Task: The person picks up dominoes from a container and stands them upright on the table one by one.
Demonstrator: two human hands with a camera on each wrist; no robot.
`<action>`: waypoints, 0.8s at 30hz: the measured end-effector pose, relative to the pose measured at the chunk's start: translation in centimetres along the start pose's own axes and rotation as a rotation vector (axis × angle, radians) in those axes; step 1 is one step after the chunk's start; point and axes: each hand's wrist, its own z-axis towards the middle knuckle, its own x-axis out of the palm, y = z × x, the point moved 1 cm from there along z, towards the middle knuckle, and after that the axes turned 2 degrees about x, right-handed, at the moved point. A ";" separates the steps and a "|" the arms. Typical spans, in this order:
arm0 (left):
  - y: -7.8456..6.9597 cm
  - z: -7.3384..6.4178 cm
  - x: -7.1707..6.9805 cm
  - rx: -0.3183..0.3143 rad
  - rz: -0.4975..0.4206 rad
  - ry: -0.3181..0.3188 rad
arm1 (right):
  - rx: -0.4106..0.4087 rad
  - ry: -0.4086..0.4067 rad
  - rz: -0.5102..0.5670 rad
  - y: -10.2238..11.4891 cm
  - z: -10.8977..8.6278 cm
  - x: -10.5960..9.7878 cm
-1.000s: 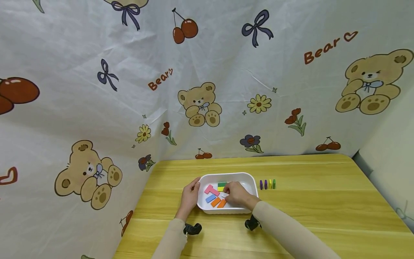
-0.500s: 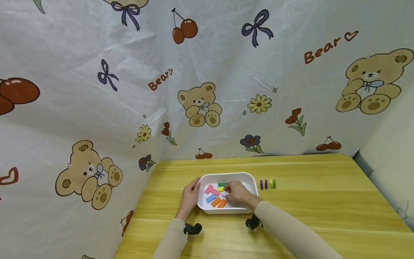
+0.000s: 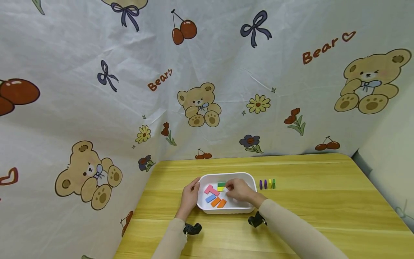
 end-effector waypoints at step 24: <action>-0.3 -0.1 -0.1 0.009 0.010 0.000 | -0.019 -0.002 0.108 0.8 -1.9 -2.4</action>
